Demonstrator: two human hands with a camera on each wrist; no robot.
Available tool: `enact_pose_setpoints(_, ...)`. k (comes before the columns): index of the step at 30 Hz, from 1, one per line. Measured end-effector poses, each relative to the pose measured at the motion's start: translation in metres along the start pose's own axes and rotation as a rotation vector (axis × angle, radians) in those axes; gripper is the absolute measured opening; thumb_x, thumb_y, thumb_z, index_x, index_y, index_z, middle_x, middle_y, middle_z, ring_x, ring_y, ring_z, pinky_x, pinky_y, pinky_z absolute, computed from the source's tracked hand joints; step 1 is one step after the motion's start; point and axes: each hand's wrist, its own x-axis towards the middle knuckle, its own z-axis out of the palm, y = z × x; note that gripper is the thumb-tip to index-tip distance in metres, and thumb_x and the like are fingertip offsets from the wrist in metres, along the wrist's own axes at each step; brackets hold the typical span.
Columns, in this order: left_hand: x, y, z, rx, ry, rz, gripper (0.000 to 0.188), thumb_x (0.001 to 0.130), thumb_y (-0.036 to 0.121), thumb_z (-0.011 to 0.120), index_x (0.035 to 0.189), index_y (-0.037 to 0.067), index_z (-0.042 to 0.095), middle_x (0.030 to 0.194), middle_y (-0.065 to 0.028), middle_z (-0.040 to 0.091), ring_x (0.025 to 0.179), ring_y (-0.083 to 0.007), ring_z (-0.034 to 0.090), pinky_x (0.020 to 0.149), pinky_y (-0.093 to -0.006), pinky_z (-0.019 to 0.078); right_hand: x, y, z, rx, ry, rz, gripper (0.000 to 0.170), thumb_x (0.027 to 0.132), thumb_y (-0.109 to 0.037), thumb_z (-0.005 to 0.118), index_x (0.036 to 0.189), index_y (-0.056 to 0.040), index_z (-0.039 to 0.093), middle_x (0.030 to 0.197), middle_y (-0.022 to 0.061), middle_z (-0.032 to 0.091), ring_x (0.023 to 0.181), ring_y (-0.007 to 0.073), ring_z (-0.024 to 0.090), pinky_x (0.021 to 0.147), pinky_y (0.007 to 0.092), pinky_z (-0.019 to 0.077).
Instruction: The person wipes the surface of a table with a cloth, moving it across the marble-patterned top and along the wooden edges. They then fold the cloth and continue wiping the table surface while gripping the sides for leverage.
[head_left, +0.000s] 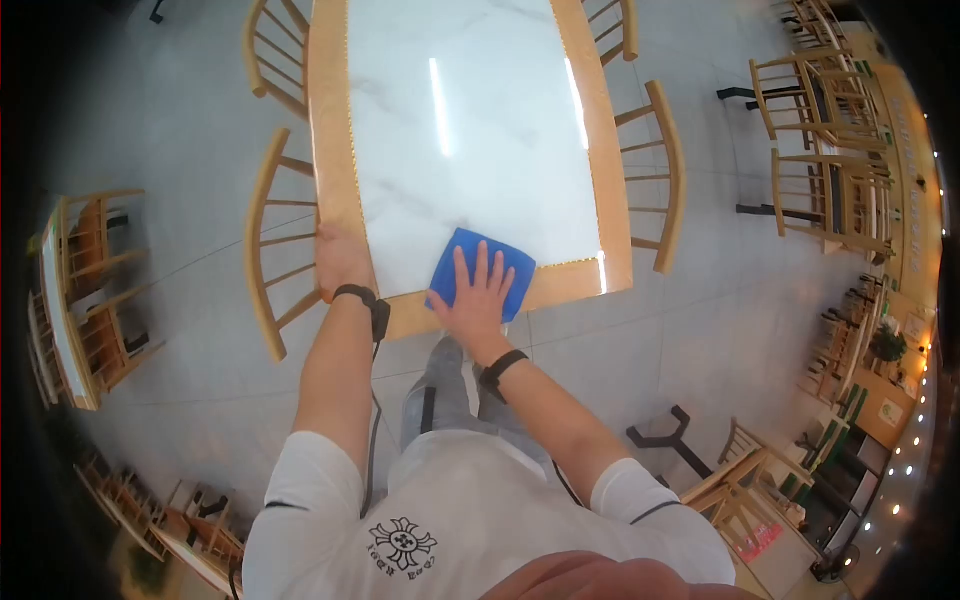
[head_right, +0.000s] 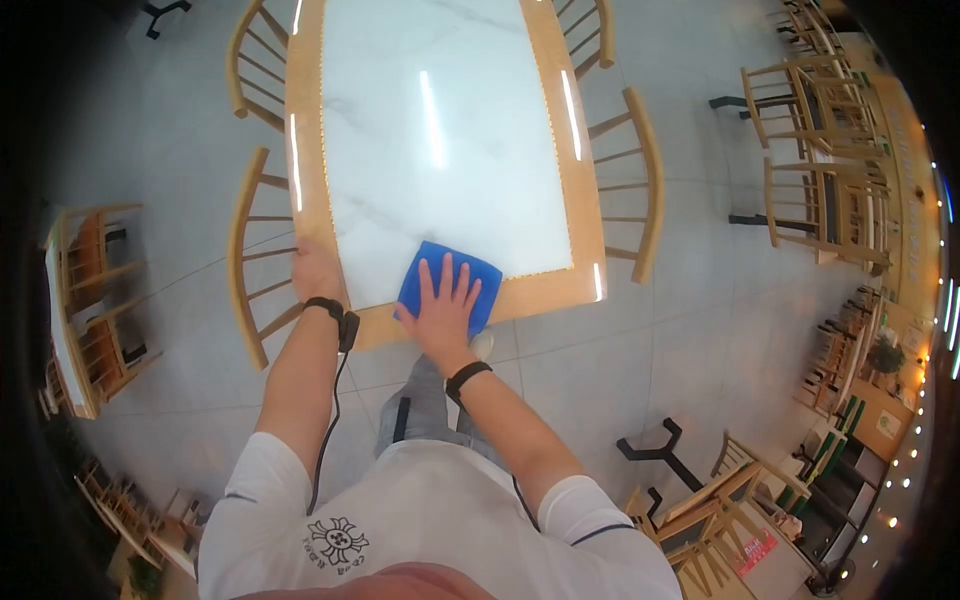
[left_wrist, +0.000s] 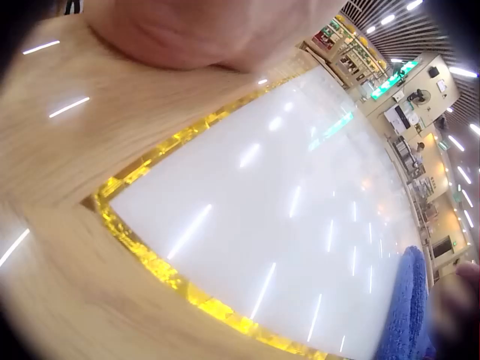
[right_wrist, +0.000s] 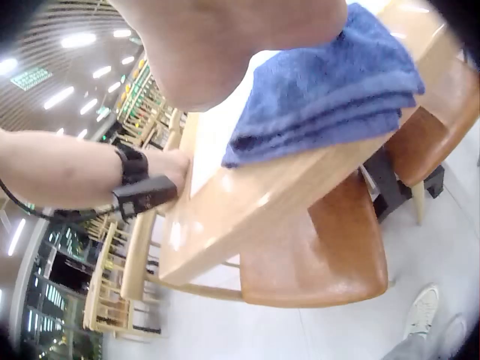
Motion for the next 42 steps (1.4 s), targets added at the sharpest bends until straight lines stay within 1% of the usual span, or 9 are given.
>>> enact_pose_setpoints(2,-0.022,-0.012,-0.003,-0.019,0.020,-0.005,0.062,0.113,0.049,0.029,0.135,0.008,0.070,0.130,-0.0239,0.075,0.120,-0.0483,0.070,0.102,-0.0571,0.0553,-0.021,0.001,-0.010,-0.142,-0.018,-0.007,0.086,0.094,-0.055,0.074,0.166,-0.0166,0.046,0.175,0.0248,0.028,0.157,0.0567,0.025,0.126,0.0754,0.0134)
enact_pose_setpoints(3,0.025,0.029,0.005,-0.043,0.080,0.036,0.061,0.113,0.049,0.030,0.135,0.008,0.070,0.128,-0.0237,0.075,0.119,-0.0489,0.070,0.102,-0.0577,0.0553,0.039,-0.003,0.027,-0.096,0.054,-0.031,0.083,0.095,-0.052,0.073,0.165,-0.0166,0.047,0.175,0.0250,0.030,0.157,0.0566,0.026,0.126,0.0750,0.0138)
enact_pose_setpoints(7,0.008,0.008,0.011,0.030,0.084,0.010,0.060,0.113,0.048,0.031,0.132,0.008,0.071,0.125,-0.0243,0.076,0.117,-0.0506,0.070,0.101,-0.0595,0.0550,0.023,0.017,0.008,-0.128,0.024,-0.003,0.073,0.097,-0.042,0.069,0.163,-0.0169,0.051,0.172,0.0248,0.036,0.157,0.0552,0.027,0.127,0.0729,0.0153)
enact_pose_setpoints(13,0.016,0.009,0.016,0.016,0.094,-0.047,0.063,0.113,0.050,0.032,0.125,0.002,0.071,0.121,-0.0262,0.076,0.114,-0.0500,0.070,0.099,-0.0595,0.0543,0.084,0.070,-0.025,-0.214,0.016,-0.056,0.067,0.100,-0.034,0.065,0.163,-0.0161,0.052,0.172,0.0216,0.038,0.158,0.0508,0.030,0.129,0.0682,0.0171)
enact_pose_setpoints(21,0.020,0.004,0.024,-0.018,0.153,-0.044,0.054,0.112,0.047,0.037,0.126,0.006,0.070,0.122,-0.0243,0.076,0.109,-0.0504,0.070,0.094,-0.0591,0.0555,0.255,0.148,-0.052,-0.272,0.117,-0.193,0.062,0.104,-0.032,0.059,0.162,-0.0099,0.051,0.170,0.0205,0.044,0.156,0.0487,0.035,0.129,0.0661,0.0192)
enact_pose_setpoints(27,0.025,0.000,0.031,0.055,0.162,-0.096,0.052,0.111,0.048,0.038,0.121,0.008,0.071,0.115,-0.0228,0.077,0.105,-0.0495,0.071,0.090,-0.0592,0.0558,0.422,0.179,-0.063,-0.321,0.237,-0.249,0.060,0.108,-0.037,0.054,0.162,-0.0131,0.051,0.170,0.0171,0.045,0.156,0.0449,0.038,0.128,0.0645,0.0256)
enact_pose_setpoints(32,0.025,-0.001,0.031,0.107,0.159,-0.134,0.056,0.111,0.050,0.034,0.121,0.010,0.072,0.111,-0.0222,0.078,0.103,-0.0492,0.072,0.087,-0.0603,0.0559,0.515,0.195,-0.069,-0.325,0.257,-0.259,0.060,0.108,-0.042,0.051,0.164,-0.0189,0.050,0.173,0.0132,0.042,0.159,0.0418,0.036,0.128,0.0625,0.0256)
enact_pose_setpoints(38,0.023,-0.004,0.034,0.112,0.170,-0.085,0.062,0.110,0.054,0.030,0.123,0.011,0.073,0.115,-0.0217,0.078,0.106,-0.0504,0.071,0.089,-0.0606,0.0560,0.527,0.211,-0.069,-0.292,0.219,-0.243,0.062,0.109,-0.045,0.047,0.167,-0.0231,0.046,0.176,0.0095,0.038,0.162,0.0399,0.030,0.131,0.0598,0.0210)
enact_pose_setpoints(42,0.019,0.004,0.028,0.079,0.171,-0.079,0.061,0.110,0.054,0.030,0.123,0.011,0.072,0.115,-0.0222,0.078,0.107,-0.0509,0.071,0.090,-0.0615,0.0554,0.483,0.217,-0.073,-0.309,0.215,-0.261,0.061,0.108,-0.041,0.049,0.166,-0.0213,0.047,0.175,0.0112,0.039,0.161,0.0429,0.032,0.131,0.0611,0.0225)
